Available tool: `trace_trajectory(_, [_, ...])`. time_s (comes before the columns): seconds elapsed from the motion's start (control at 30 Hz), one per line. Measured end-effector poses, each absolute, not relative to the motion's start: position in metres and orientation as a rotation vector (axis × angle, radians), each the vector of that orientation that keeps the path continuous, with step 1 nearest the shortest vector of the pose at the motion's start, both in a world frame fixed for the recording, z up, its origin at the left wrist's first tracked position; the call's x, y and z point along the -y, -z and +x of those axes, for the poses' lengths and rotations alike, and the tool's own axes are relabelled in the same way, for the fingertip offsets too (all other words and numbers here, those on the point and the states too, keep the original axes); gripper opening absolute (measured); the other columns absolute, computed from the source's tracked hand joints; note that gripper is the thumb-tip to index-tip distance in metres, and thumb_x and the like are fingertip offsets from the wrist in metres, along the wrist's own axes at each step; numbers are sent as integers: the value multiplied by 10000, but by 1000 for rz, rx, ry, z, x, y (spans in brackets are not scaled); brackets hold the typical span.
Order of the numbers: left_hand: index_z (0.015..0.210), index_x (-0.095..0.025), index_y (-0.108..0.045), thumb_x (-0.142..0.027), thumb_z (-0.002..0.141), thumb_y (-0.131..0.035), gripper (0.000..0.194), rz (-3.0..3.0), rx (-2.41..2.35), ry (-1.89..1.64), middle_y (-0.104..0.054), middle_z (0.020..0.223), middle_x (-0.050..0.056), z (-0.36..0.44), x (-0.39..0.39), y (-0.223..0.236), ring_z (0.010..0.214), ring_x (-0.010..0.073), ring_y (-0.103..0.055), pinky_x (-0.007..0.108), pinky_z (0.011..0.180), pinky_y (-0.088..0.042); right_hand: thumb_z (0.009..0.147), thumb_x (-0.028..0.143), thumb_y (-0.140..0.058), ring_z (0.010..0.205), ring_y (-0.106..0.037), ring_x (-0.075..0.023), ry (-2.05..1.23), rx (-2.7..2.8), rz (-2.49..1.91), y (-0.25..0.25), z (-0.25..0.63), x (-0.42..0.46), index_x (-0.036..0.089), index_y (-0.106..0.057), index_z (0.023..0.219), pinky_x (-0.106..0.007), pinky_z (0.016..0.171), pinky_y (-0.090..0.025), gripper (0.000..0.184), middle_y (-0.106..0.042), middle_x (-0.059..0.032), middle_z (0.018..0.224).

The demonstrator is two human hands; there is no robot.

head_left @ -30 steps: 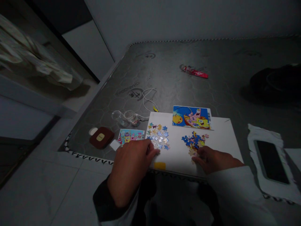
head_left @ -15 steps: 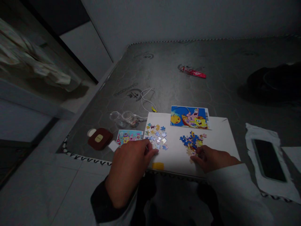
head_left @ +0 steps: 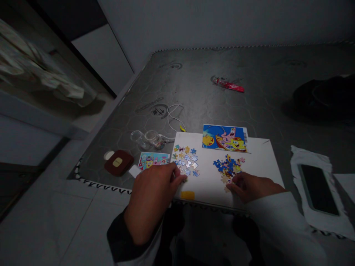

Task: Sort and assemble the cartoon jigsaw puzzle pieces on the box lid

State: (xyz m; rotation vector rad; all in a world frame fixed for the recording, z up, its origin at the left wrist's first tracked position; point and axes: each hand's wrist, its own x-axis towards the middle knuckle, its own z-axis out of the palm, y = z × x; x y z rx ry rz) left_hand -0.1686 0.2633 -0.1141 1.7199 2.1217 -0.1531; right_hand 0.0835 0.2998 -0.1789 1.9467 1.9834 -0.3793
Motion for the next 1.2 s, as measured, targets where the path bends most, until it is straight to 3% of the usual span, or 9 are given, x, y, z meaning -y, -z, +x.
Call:
trace_trajectory(0.27, [892, -286, -747, -491, 948, -653, 232, 1703, -2102, 148, -794, 904, 7, -169, -264, 114, 831, 232, -701, 307, 623, -315, 897, 490, -637, 817, -732, -247, 438, -1955, 1947, 181, 85, -304, 306, -726, 908, -312, 619, -359, 205, -785, -12, 886])
trace_trajectory(0.5, [899, -299, -746, -486, 948, -660, 211, 1697, -2119, 151, -794, 898, -5, -169, -264, 112, 842, 237, -700, 305, 622, -304, 888, 496, -630, 827, -729, -246, 415, -1999, 1908, 185, 86, -305, 328, -738, 1034, -314, 620, -361, 247, -787, -9, 916])
trace_trajectory(0.87, [920, -294, -746, -491, 952, -657, 219, 1666, -2121, 135, -794, 919, -5, -169, -262, 111, 846, 229, -712, 301, 631, -328, 866, 513, -691, 711, -676, -184, 548, -2029, 1957, 171, 84, -299, 343, -743, 865, -284, 596, -330, 178, -768, 43, 827])
trace_trajectory(1.03, [923, -291, -746, -487, 954, -656, 219, 1660, -2126, 128, -799, 924, -5, -170, -263, 110, 853, 231, -720, 300, 632, -333, 912, 384, -681, 686, -673, -144, 713, -2216, 1826, 178, 51, -284, 329, -741, 862, -256, 600, -305, 96, -742, 61, 723])
trace_trajectory(1.2, [907, -296, -744, -480, 949, -663, 205, 1652, -2125, 116, -795, 896, -18, -171, -263, 110, 861, 239, -727, 307, 634, -338, 968, 383, -614, 720, -687, -136, 756, -2408, 1761, 199, 19, -273, 297, -736, 920, -252, 588, -255, 157, -771, 31, 803])
